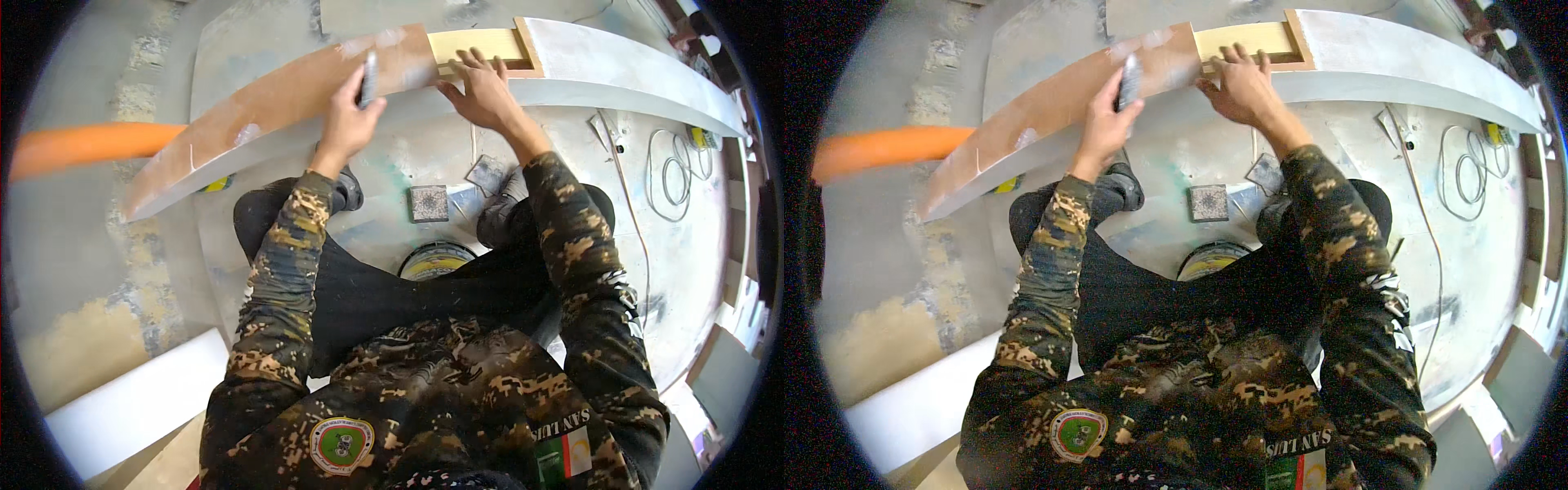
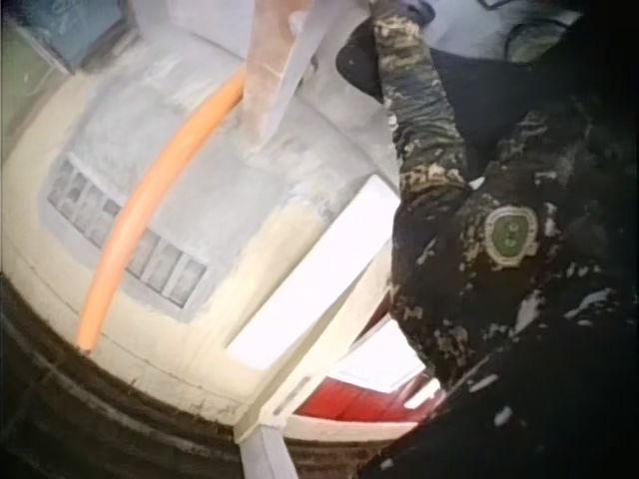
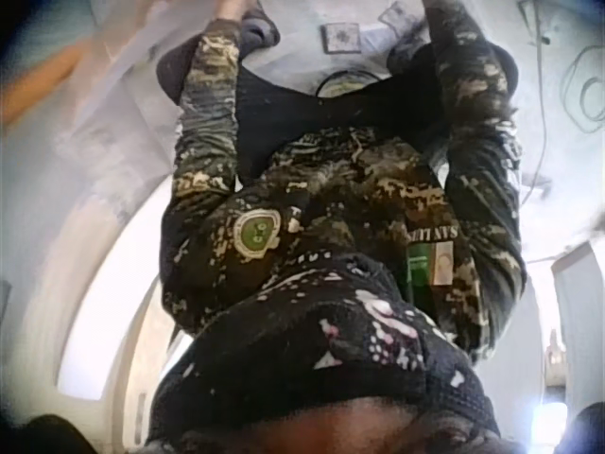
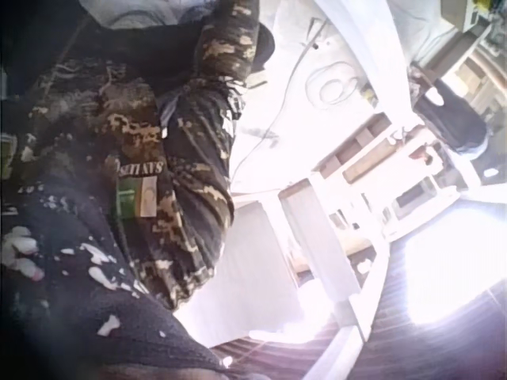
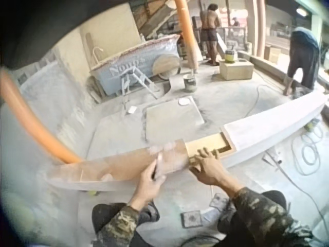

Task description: Sanding a curved wooden furniture component using a piece of sandpaper.

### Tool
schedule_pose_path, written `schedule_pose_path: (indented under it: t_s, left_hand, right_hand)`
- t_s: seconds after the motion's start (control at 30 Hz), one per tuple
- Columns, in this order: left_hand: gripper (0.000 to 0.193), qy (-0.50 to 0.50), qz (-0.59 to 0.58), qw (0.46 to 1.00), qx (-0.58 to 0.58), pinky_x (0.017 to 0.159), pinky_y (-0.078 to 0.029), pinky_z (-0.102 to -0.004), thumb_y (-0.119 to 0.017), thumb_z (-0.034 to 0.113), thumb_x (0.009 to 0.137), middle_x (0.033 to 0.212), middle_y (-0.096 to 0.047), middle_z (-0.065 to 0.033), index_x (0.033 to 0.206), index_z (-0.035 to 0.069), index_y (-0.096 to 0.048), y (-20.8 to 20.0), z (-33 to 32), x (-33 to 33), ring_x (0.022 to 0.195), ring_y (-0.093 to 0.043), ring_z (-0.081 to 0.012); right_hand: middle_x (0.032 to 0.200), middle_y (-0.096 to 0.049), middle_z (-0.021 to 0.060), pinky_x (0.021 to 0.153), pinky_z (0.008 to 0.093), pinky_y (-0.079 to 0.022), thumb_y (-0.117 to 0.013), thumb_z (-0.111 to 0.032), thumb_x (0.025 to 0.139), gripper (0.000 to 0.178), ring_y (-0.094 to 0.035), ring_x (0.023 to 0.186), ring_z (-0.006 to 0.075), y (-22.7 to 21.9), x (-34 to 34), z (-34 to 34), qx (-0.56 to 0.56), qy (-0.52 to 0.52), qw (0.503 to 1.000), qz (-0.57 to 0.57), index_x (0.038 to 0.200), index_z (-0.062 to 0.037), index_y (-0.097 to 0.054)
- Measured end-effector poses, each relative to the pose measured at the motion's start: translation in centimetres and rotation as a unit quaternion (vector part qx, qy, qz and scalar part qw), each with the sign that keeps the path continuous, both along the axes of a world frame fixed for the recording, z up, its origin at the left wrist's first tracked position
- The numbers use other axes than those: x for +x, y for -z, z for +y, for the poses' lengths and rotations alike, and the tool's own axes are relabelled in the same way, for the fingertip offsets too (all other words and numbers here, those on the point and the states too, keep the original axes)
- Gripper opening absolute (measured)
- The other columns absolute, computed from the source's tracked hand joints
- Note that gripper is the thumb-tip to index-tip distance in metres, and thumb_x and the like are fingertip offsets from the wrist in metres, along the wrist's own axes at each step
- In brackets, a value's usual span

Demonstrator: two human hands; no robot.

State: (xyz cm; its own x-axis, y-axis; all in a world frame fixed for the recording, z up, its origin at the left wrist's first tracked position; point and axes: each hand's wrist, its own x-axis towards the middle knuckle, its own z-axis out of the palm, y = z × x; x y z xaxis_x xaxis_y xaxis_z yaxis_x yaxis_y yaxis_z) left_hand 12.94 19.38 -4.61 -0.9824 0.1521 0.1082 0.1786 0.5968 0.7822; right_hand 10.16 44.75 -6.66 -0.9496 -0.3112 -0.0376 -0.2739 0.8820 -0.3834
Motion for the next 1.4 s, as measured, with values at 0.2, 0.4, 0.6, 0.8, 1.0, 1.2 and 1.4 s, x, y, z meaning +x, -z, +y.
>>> schedule_pose_path:
  t_s: [0.2,0.4,0.6,0.8,1.0,1.2,1.4]
  left_hand:
    - [0.045,0.048,-0.246,0.824,0.508,0.094,-0.050,-0.0291,-0.062,-0.003,0.093,0.118,-0.064,-0.0076,0.136,-0.003,-0.051,-0.4,5.7,0.7,0.104,-0.061,-0.0139]
    - [0.040,0.069,-0.278,0.828,0.482,0.090,-0.053,-0.0309,-0.063,-0.001,0.093,0.113,-0.066,-0.0086,0.132,-0.002,-0.054,-0.2,6.2,0.8,0.102,-0.063,-0.0141]
    - [0.071,0.170,-0.065,0.964,-0.192,0.112,-0.036,-0.0505,-0.070,0.039,0.089,0.140,-0.051,-0.0290,0.139,-0.006,-0.048,-0.7,4.3,-4.6,0.132,-0.047,-0.0449]
    - [0.099,0.131,-0.025,0.920,-0.368,0.124,-0.010,-0.0544,-0.074,0.036,0.085,0.164,-0.009,-0.0270,0.154,-0.008,-0.018,3.2,2.7,-8.8,0.151,-0.008,-0.0461]
    - [0.092,0.281,0.048,0.884,-0.371,0.123,-0.019,-0.0485,-0.074,0.026,0.083,0.162,-0.018,-0.0253,0.154,-0.006,-0.024,5.6,4.3,-5.5,0.151,-0.017,-0.0378]
    - [0.067,0.248,-0.173,0.883,-0.358,0.111,-0.041,-0.0413,-0.071,0.035,0.087,0.135,-0.058,-0.0225,0.141,0.002,-0.050,-3.0,-1.7,-11.8,0.128,-0.055,-0.0357]
    - [0.070,0.128,-0.141,0.947,-0.260,0.109,-0.041,-0.0414,-0.070,0.036,0.088,0.140,-0.054,-0.0259,0.145,0.001,-0.047,-6.6,-7.7,-11.6,0.130,-0.053,-0.0390]
  right_hand:
    - [0.140,-0.054,0.0226,0.105,0.0410,-0.043,-0.068,-0.033,0.094,0.087,-0.058,0.121,0.0349,-2.9,4.2,-4.8,-0.639,0.278,0.686,-0.209,0.153,0.0086,-0.019]
    - [0.114,-0.065,0.0125,0.093,0.0386,-0.053,-0.057,-0.020,0.100,0.030,-0.065,0.103,0.0218,-2.1,7.1,-4.4,-0.705,0.225,0.631,-0.235,0.121,0.0021,-0.057]
    - [0.115,-0.066,0.0096,0.089,0.0309,-0.052,-0.047,-0.010,0.104,0.028,-0.064,0.103,0.0177,1.6,5.2,-1.5,-0.650,0.240,0.716,-0.086,0.128,0.0004,-0.055]
    - [0.121,-0.066,0.0117,0.087,0.0334,-0.056,-0.046,-0.008,0.104,0.034,-0.067,0.106,0.0206,1.6,4.2,-2.0,-0.626,0.252,0.726,-0.132,0.137,-0.0019,-0.050]
    - [0.112,-0.064,0.0110,0.091,0.0353,-0.052,-0.048,-0.012,0.104,0.040,-0.064,0.107,0.0223,3.3,5.2,-3.0,-0.497,0.291,0.792,-0.204,0.143,-0.0063,-0.047]
    - [0.141,-0.037,0.0303,0.101,0.0593,-0.037,-0.053,-0.023,0.100,0.061,-0.043,0.123,0.0461,2.9,2.5,-5.3,-0.058,0.185,0.980,-0.035,0.157,-0.0224,-0.031]
    - [0.153,-0.031,0.0160,0.094,0.0703,-0.031,-0.050,-0.021,0.092,0.059,-0.038,0.128,0.0458,0.9,-0.7,-15.9,0.055,0.108,0.991,0.049,0.150,-0.0174,-0.039]
